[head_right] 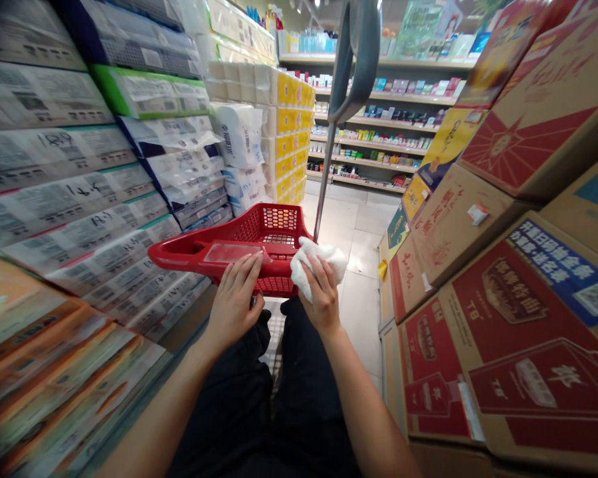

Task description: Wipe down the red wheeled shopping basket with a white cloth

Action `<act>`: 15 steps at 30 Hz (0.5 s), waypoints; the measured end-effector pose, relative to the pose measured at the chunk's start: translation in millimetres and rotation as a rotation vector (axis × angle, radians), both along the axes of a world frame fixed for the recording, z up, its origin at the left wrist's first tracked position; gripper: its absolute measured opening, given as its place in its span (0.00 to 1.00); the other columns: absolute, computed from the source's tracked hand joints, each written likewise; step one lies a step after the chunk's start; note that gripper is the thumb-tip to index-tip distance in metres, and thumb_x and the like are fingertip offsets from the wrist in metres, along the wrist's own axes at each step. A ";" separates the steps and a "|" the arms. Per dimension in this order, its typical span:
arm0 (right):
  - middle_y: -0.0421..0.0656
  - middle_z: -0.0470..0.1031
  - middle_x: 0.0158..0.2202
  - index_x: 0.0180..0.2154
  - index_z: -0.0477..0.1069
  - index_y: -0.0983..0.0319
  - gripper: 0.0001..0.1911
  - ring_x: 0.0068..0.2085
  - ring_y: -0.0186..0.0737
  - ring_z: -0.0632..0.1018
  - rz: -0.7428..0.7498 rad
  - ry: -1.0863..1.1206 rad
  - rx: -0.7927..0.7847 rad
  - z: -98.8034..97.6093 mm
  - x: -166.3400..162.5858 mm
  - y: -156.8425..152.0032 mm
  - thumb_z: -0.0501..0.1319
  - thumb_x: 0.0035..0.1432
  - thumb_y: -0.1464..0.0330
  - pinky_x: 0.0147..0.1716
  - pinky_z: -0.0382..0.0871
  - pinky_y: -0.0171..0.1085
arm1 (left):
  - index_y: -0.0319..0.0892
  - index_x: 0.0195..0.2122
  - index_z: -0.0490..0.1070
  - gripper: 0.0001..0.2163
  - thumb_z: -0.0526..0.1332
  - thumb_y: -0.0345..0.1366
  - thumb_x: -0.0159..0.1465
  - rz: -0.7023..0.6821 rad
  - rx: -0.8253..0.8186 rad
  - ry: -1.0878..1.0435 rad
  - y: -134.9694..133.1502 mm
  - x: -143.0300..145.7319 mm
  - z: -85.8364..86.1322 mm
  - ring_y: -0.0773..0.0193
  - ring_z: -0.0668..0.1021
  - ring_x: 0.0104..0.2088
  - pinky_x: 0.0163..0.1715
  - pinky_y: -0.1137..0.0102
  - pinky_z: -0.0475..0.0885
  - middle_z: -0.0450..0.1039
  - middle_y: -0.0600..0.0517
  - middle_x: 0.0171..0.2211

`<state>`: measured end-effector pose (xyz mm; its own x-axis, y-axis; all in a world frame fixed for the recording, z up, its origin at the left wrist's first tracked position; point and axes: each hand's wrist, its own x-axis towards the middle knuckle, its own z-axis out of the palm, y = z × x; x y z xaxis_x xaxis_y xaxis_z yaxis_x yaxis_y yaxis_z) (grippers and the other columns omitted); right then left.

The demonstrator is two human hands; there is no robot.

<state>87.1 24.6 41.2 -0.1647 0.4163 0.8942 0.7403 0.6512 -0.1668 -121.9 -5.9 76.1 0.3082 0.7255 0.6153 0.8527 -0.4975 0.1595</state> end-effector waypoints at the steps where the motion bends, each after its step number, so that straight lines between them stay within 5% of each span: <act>1: 0.49 0.69 0.61 0.62 0.64 0.59 0.23 0.65 0.47 0.66 0.022 0.051 -0.011 1.9 2.6 1.9 0.54 0.67 0.70 0.64 0.62 0.54 | 0.42 0.71 0.41 0.37 0.55 0.26 0.61 0.000 -0.002 0.002 -0.1 0.2 0.3 0.52 0.58 0.68 0.67 0.54 0.52 0.56 0.46 0.68; 7: 0.50 0.66 0.62 0.62 0.63 0.59 0.23 0.66 0.49 0.63 -0.043 0.208 -0.073 3.9 -21.7 -12.7 0.53 0.67 0.70 0.64 0.60 0.56 | 0.41 0.71 0.41 0.38 0.55 0.27 0.61 0.014 -0.002 0.004 -0.4 0.9 0.4 0.52 0.58 0.68 0.68 0.54 0.51 0.56 0.45 0.68; 15: 0.47 0.69 0.61 0.62 0.64 0.60 0.24 0.66 0.48 0.63 -0.091 0.027 -0.137 16.8 -80.2 -29.0 0.55 0.66 0.67 0.66 0.56 0.51 | 0.40 0.71 0.42 0.35 0.54 0.32 0.64 -0.049 -0.012 -0.012 1.2 -5.2 -1.7 0.52 0.56 0.69 0.67 0.54 0.51 0.54 0.43 0.69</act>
